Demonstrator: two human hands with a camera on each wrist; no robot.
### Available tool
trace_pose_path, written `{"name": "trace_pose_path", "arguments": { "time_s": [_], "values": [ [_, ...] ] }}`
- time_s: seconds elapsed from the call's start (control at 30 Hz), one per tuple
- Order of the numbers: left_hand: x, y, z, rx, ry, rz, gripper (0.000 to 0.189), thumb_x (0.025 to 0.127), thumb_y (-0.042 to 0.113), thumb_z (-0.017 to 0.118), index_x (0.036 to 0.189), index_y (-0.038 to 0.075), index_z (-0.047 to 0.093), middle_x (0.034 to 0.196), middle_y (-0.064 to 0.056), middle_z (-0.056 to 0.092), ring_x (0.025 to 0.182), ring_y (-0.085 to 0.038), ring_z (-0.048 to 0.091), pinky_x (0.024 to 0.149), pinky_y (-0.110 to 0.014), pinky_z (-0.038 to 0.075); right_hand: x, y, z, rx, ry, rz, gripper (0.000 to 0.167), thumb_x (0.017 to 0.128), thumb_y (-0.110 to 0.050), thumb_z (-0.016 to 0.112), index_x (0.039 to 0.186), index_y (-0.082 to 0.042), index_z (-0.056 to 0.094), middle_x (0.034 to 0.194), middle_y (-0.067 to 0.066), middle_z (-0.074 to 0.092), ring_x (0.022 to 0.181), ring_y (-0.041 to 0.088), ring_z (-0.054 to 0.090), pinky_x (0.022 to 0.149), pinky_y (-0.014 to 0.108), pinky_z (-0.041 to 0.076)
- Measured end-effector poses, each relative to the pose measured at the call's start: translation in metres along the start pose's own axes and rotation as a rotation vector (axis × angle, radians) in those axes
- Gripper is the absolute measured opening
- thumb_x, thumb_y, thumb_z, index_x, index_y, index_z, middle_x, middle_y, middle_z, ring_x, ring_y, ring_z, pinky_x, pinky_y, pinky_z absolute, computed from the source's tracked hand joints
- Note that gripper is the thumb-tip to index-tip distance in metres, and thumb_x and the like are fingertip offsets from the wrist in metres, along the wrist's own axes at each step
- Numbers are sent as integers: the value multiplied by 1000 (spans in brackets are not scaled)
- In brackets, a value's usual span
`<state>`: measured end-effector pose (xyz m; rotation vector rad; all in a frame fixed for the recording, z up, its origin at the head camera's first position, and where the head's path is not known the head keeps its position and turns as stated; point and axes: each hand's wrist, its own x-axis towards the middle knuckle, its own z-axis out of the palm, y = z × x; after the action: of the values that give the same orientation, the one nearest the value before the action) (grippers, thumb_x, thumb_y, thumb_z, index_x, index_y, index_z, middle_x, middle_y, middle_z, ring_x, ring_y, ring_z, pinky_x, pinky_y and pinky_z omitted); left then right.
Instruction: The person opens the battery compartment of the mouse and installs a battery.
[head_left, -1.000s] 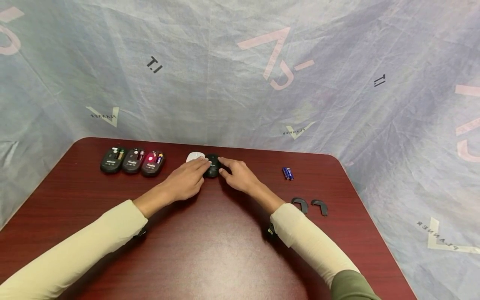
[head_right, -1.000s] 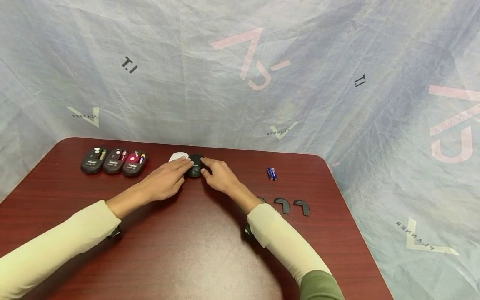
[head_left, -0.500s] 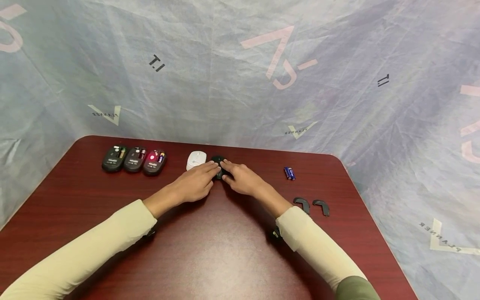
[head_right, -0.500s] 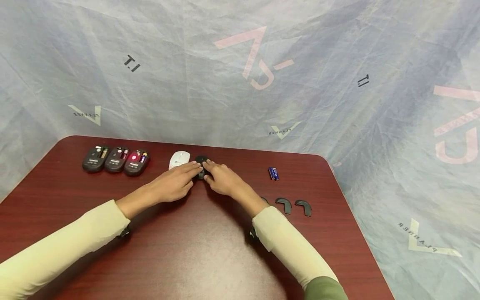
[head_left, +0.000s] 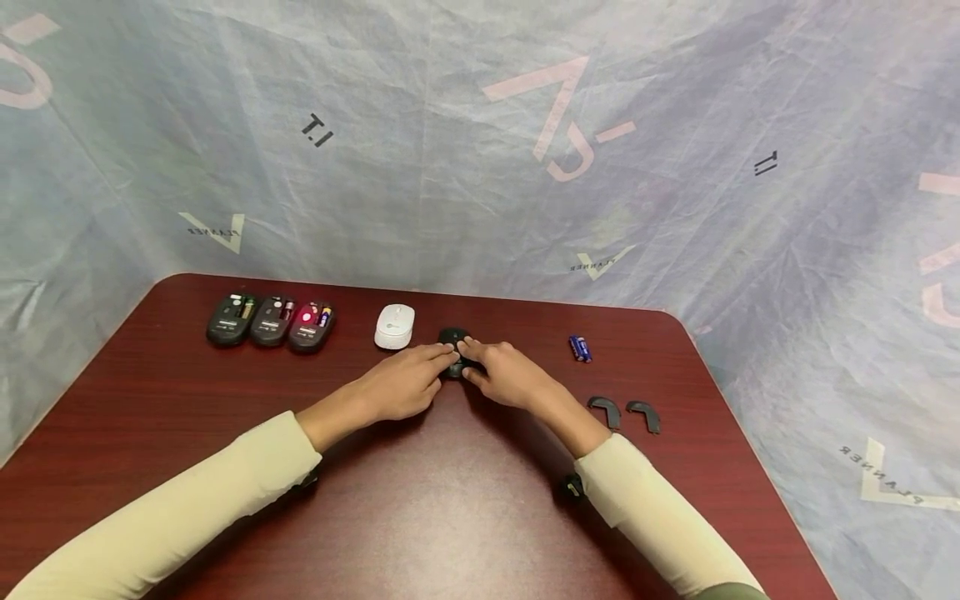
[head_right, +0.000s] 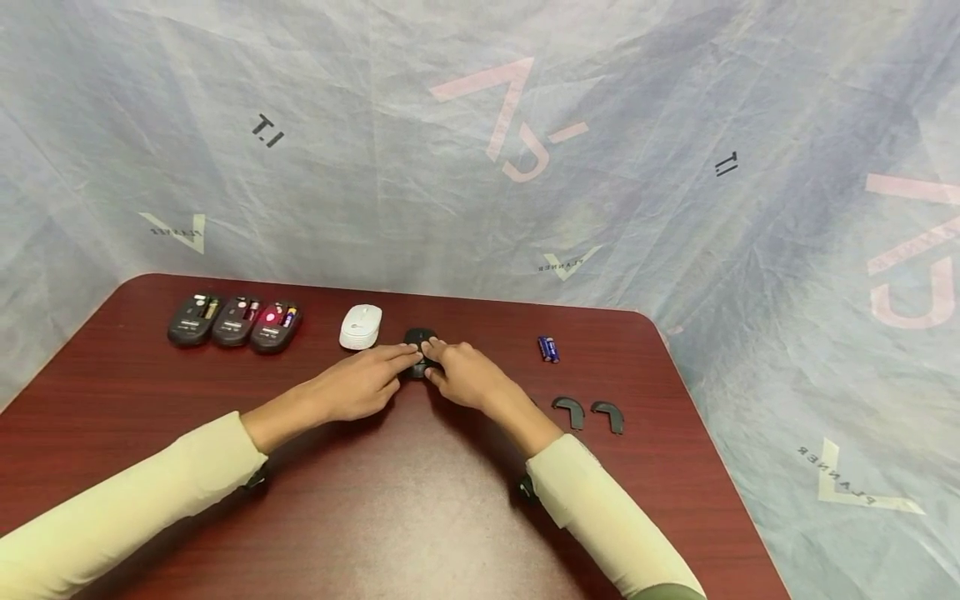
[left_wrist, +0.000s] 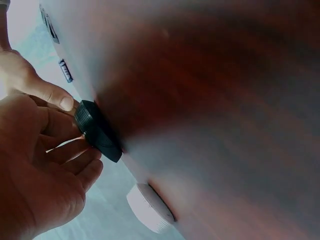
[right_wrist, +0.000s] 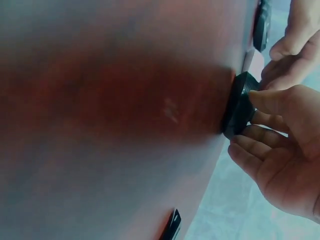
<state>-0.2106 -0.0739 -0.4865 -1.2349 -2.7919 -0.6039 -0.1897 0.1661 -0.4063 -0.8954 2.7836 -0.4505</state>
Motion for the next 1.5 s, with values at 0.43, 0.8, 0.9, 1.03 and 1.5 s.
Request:
{"name": "trace_pose_path", "arguments": {
  "time_s": [0.43,0.8,0.9,1.03,1.5],
  "values": [
    [-19,53,-30,-28,-49,14,52,109,9,62,158,-6,59,164,-26,59,151,-48,59,129,-63,49,-34,-3,6,-6,8,-34,59,114,-21,69,166,1,50,172,26,48,159,37,53,128,52,52],
    [-35,76,-41,-17,-68,3,50,109,5,64,158,-2,61,164,-22,62,152,-41,60,130,-60,49,-55,-13,10,15,5,-43,61,114,-25,69,165,1,51,171,25,49,156,38,56,126,58,53],
    [-35,77,-40,-70,-37,-15,47,108,4,62,155,-2,65,162,-22,63,151,-41,61,129,-59,50,-58,-13,11,62,20,-32,60,114,-25,70,166,-1,51,172,25,48,156,40,56,125,58,53],
    [-33,74,-38,-185,52,-88,45,106,4,63,150,0,69,156,-20,67,144,-37,65,124,-56,55,-58,-9,12,130,80,12,62,111,-26,76,166,-6,55,170,25,54,153,41,61,123,57,57],
    [-14,55,-36,-358,-15,-267,68,93,13,89,154,2,60,114,-11,77,103,-22,72,95,-42,63,-45,-2,9,224,43,69,69,101,-21,88,162,-4,59,126,13,76,111,23,74,93,37,65]
  ]
}}
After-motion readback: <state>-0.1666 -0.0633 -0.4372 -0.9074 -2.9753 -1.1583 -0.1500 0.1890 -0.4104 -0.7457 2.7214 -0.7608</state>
